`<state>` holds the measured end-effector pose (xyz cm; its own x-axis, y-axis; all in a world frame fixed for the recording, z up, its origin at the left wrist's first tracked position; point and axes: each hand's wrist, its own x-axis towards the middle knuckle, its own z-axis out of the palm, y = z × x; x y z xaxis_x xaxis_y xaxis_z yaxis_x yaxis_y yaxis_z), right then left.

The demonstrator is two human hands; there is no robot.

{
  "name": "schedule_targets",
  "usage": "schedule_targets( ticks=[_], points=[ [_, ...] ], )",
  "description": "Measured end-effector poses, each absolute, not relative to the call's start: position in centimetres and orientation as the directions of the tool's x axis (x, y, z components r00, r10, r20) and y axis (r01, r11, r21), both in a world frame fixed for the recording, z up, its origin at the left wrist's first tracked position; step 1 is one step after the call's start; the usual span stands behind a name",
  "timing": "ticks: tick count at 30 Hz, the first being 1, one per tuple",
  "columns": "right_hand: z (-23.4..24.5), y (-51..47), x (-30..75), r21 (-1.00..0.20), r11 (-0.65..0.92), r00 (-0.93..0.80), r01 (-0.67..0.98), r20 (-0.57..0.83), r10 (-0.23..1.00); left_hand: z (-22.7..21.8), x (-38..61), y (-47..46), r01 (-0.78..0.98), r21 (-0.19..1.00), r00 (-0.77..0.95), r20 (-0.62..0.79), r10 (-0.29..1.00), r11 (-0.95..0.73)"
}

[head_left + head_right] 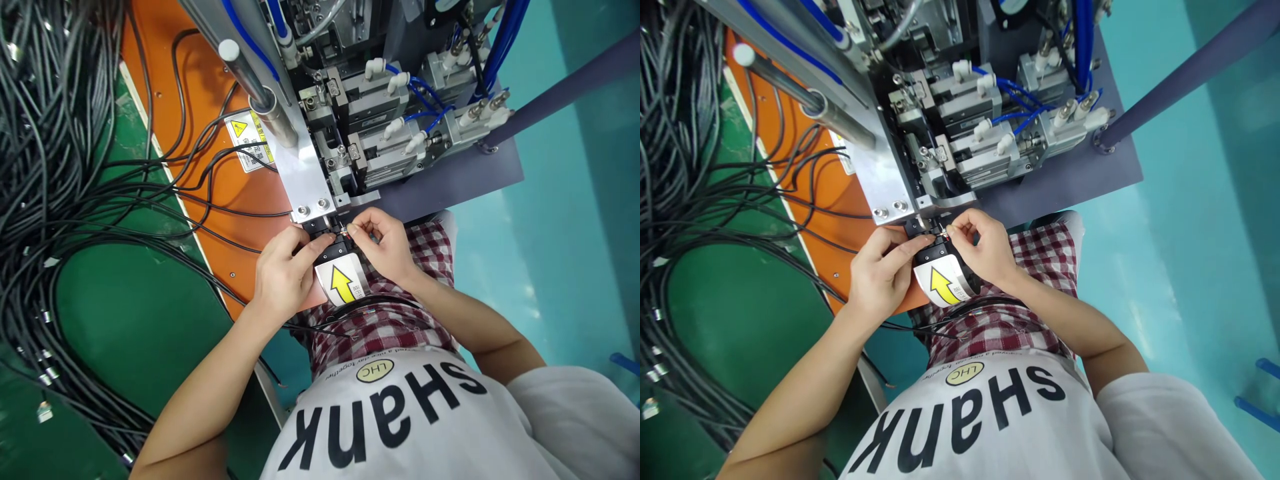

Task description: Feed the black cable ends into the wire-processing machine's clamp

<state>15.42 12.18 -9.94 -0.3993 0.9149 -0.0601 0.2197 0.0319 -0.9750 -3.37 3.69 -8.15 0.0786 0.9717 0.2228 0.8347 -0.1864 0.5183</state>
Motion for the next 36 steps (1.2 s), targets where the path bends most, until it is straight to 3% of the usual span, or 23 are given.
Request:
schedule_targets(
  ticks=[7, 14, 18, 22, 26, 36],
  points=[
    [-10.0, 12.2, 15.2, -0.965, -0.037, -0.377, 0.260, -0.136, 0.916, -8.2, -3.4, 3.7, 0.846, 0.495, 0.100, 0.217, 0.971, -0.198],
    [-10.1, 13.5, 16.0, -0.950, -0.293, -0.514, 0.107, -0.305, 0.802, -8.2, -3.4, 3.8, 0.839, 0.502, 0.100, 0.239, 0.966, -0.211],
    [-10.5, 13.9, 16.6, -0.949, -0.299, -0.556, 0.100, -0.302, 0.774, -8.2, -3.4, 3.8, 0.836, 0.510, 0.097, 0.227, 0.969, -0.203],
    [-10.6, 13.5, 17.1, -0.970, -0.195, -0.489, 0.147, -0.242, 0.838, -8.3, -3.5, 3.7, 0.839, 0.506, 0.100, 0.219, 0.971, -0.200],
    [-9.8, 13.1, 17.1, -0.970, 0.028, -0.429, 0.243, -0.081, 0.899, -8.4, -3.5, 3.7, 0.835, 0.510, 0.103, 0.225, 0.969, -0.208],
    [-9.2, 12.7, 16.6, -0.826, 0.394, -0.471, 0.404, 0.181, 0.863, -8.3, -3.5, 3.8, 0.834, 0.500, 0.118, 0.253, 0.960, -0.234]
  ],
)
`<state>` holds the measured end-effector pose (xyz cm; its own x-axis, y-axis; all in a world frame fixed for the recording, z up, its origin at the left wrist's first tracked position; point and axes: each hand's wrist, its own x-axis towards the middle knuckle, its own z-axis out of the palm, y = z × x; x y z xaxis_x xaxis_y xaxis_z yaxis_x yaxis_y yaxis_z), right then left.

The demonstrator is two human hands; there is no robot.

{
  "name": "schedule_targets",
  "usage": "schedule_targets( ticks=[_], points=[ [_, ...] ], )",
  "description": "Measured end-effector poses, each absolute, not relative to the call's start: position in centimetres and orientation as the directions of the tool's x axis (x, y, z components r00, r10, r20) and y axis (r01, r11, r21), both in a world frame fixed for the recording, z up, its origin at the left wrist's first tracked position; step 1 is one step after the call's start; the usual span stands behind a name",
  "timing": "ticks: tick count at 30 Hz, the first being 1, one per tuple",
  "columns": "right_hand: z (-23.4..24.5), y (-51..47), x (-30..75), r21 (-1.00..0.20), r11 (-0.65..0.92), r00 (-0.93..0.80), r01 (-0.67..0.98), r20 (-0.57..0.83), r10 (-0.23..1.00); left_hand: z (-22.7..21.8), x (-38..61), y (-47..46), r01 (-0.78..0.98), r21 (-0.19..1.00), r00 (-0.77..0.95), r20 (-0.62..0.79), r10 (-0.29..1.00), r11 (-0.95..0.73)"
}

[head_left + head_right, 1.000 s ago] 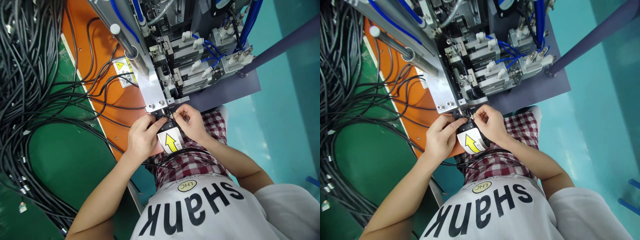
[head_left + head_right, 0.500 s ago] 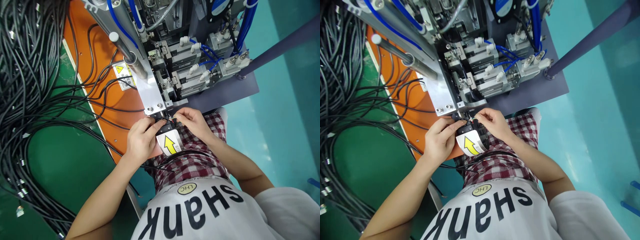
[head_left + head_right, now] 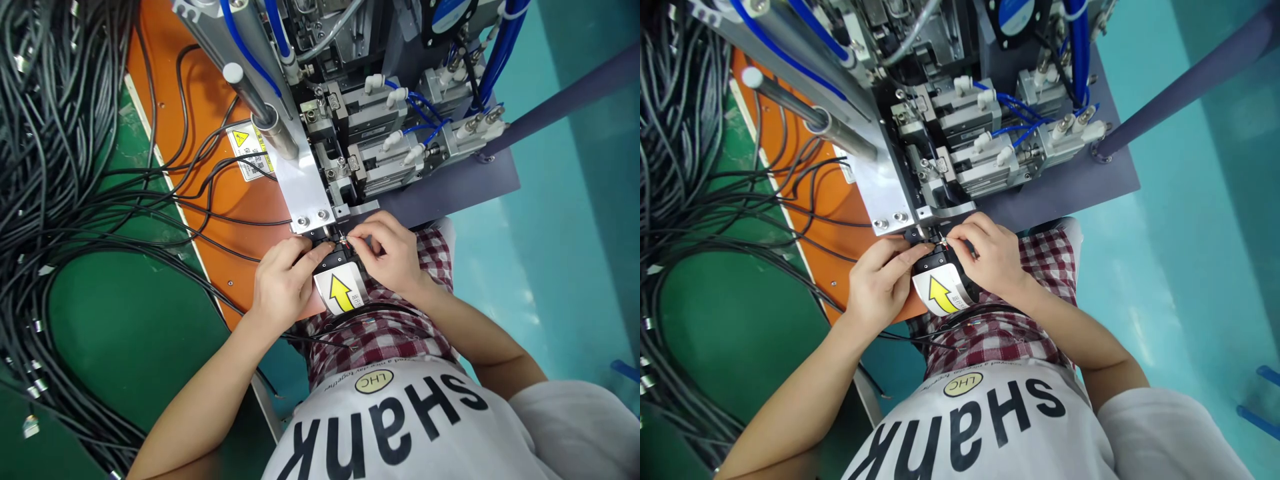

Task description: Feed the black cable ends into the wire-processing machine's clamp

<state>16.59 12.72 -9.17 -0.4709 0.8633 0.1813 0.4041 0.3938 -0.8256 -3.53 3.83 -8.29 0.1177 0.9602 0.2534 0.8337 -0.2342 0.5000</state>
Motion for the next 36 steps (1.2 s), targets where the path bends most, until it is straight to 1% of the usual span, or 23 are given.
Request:
schedule_targets(
  ticks=[3, 17, 21, 25, 27, 29, 32, 36],
  points=[
    [-9.4, 12.5, 16.3, -0.818, 0.417, -0.494, 0.397, 0.193, 0.848, -8.3, -3.5, 3.8, 0.840, 0.490, 0.117, 0.255, 0.960, -0.233],
    [-9.5, 12.1, 15.5, -0.896, 0.237, -0.423, 0.376, 0.062, 0.904, -8.2, -3.6, 3.8, 0.834, 0.501, 0.117, 0.249, 0.961, -0.231],
    [-10.1, 12.3, 15.6, -0.933, 0.121, -0.420, 0.338, -0.035, 0.907, -8.2, -3.6, 3.8, 0.845, 0.474, 0.133, 0.261, 0.956, -0.246],
    [-10.6, 12.6, 16.2, -0.964, -0.110, -0.391, 0.243, -0.201, 0.898, -8.1, -3.6, 3.9, 0.845, 0.464, 0.148, 0.273, 0.951, -0.265],
    [-10.5, 12.8, 16.6, -0.954, -0.230, -0.407, 0.190, -0.290, 0.866, -8.0, -3.6, 3.9, 0.845, 0.460, 0.155, 0.279, 0.948, -0.273],
    [-10.1, 12.9, 16.7, -0.936, -0.311, -0.445, 0.164, -0.352, 0.824, -8.0, -3.6, 4.0, 0.847, 0.455, 0.159, 0.279, 0.947, -0.276],
    [-9.6, 13.1, 16.5, -0.921, -0.353, -0.479, 0.167, -0.389, 0.787, -7.9, -3.6, 4.0, 0.848, 0.454, 0.161, 0.270, 0.949, -0.273],
    [-9.6, 13.6, 15.9, -0.928, -0.320, -0.486, 0.190, -0.372, 0.791, -7.8, -3.7, 4.0, 0.847, 0.445, 0.189, 0.262, 0.946, -0.292]
  ],
)
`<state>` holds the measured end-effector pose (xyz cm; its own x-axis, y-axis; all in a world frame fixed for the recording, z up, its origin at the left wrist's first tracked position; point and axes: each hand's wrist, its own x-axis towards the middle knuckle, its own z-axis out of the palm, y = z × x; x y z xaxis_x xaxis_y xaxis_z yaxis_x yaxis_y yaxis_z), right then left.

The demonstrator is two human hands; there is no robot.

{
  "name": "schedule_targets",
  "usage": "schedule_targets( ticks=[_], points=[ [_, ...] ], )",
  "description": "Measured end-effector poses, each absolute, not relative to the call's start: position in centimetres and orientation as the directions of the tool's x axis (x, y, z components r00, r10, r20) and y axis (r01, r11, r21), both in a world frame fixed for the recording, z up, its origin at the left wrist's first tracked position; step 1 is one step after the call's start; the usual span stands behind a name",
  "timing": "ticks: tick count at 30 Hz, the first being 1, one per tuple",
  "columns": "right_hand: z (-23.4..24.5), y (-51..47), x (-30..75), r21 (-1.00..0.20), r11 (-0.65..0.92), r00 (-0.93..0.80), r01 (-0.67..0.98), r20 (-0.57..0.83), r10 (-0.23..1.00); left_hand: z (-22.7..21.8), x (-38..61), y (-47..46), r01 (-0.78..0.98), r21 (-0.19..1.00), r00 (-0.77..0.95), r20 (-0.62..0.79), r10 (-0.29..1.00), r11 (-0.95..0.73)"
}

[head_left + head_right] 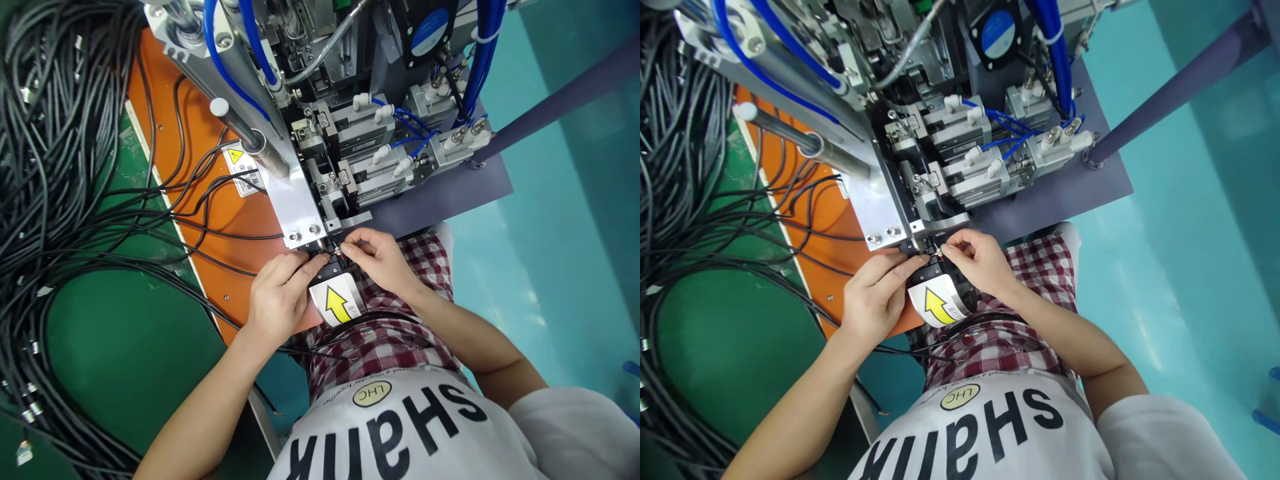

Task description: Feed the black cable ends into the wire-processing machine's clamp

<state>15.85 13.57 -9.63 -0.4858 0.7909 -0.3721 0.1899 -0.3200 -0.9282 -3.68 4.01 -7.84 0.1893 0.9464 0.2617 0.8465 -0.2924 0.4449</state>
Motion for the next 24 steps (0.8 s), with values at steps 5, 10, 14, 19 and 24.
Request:
schedule_targets(
  ticks=[5, 10, 14, 19, 24],
  points=[
    [-9.6, 13.9, 16.0, -0.892, -0.408, -0.543, 0.198, -0.446, 0.712, -7.6, -3.5, 4.1, 0.862, 0.407, 0.209, 0.260, 0.943, -0.303],
    [-8.9, 12.3, 17.0, -0.968, -0.069, -0.388, 0.243, -0.162, 0.907, -7.4, -3.5, 4.1, 0.859, 0.420, 0.204, 0.245, 0.948, -0.293],
    [-8.9, 11.3, 17.1, -0.937, 0.168, -0.386, 0.308, 0.039, 0.922, -7.4, -3.5, 4.1, 0.850, 0.443, 0.197, 0.234, 0.952, -0.285],
    [-8.8, 11.5, 16.8, -0.851, 0.360, -0.443, 0.382, 0.174, 0.880, -7.1, -3.4, 4.1, 0.854, 0.444, 0.192, 0.211, 0.958, -0.269],
    [-8.7, 12.0, 16.7, -0.894, 0.273, -0.437, 0.355, 0.099, 0.894, -7.2, -3.4, 4.0, 0.850, 0.460, 0.182, 0.204, 0.962, -0.258]
  ],
)
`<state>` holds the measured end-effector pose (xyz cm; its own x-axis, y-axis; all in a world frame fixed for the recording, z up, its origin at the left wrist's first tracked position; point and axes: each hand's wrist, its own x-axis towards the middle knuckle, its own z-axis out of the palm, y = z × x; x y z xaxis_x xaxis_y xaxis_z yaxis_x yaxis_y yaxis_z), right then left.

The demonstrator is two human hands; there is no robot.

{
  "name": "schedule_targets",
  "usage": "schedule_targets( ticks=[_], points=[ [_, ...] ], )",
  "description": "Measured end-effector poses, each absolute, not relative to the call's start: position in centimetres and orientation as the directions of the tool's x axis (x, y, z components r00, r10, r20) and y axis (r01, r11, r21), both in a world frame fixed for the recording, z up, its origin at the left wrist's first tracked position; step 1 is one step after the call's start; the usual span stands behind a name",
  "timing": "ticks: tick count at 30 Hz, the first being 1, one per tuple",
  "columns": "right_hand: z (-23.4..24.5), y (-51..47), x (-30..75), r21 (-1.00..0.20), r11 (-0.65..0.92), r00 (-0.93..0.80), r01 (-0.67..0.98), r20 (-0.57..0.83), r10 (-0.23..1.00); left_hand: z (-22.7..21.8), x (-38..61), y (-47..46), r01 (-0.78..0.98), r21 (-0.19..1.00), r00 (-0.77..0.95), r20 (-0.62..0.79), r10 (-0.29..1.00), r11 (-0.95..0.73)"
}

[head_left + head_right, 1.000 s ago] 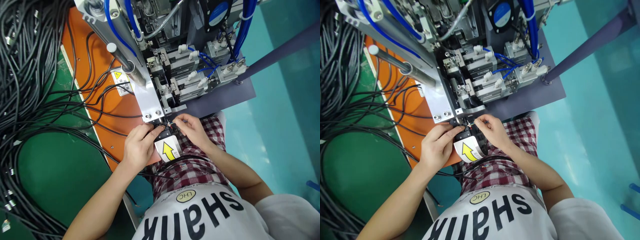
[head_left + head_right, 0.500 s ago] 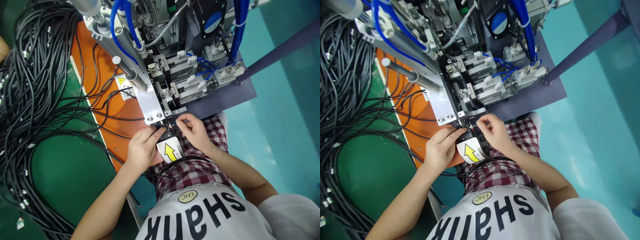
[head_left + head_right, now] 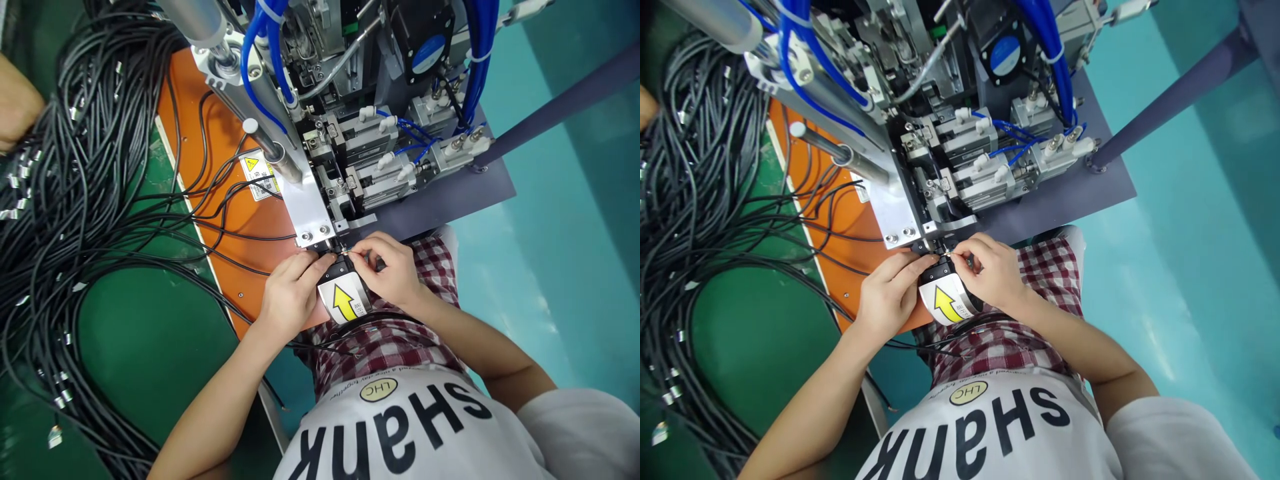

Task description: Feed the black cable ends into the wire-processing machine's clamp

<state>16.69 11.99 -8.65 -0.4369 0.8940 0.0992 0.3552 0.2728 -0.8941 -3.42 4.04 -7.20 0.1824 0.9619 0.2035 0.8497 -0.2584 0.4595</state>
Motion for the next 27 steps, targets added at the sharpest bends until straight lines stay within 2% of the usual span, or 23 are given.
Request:
schedule_targets(
  ticks=[3, 5, 6, 9, 14, 17, 21, 27],
  points=[
    [-9.3, 12.6, 16.7, -0.971, -0.062, -0.461, 0.232, -0.166, 0.872, -7.3, -3.5, 4.0, 0.838, 0.482, 0.174, 0.209, 0.962, -0.256],
    [-9.8, 13.0, 16.8, -0.951, -0.265, -0.516, 0.160, -0.309, 0.799, -7.3, -3.5, 4.0, 0.829, 0.503, 0.160, 0.205, 0.966, -0.244],
    [-9.8, 13.1, 17.0, -0.939, -0.309, -0.530, 0.152, -0.341, 0.776, -7.3, -3.5, 4.0, 0.823, 0.517, 0.153, 0.199, 0.968, -0.237],
    [-9.2, 13.0, 17.1, -0.947, -0.219, -0.496, 0.235, -0.310, 0.811, -7.3, -3.5, 3.9, 0.805, 0.551, 0.138, 0.187, 0.973, -0.220],
    [-7.6, 12.3, 15.7, -0.903, 0.109, -0.428, 0.416, -0.089, 0.899, -7.4, -3.5, 3.7, 0.807, 0.544, 0.133, 0.210, 0.969, -0.229],
    [-7.3, 12.3, 15.0, -0.879, 0.206, -0.408, 0.429, 0.015, 0.913, -7.4, -3.5, 3.6, 0.820, 0.525, 0.131, 0.215, 0.968, -0.228],
    [-7.5, 12.7, 15.3, -0.886, 0.211, -0.428, 0.413, 0.015, 0.904, -7.4, -3.5, 3.6, 0.823, 0.524, 0.121, 0.216, 0.969, -0.220],
    [-8.2, 12.7, 15.9, -0.924, 0.101, -0.437, 0.369, -0.077, 0.896, -7.2, -3.4, 3.6, 0.828, 0.520, 0.104, 0.226, 0.969, -0.210]
  ],
)
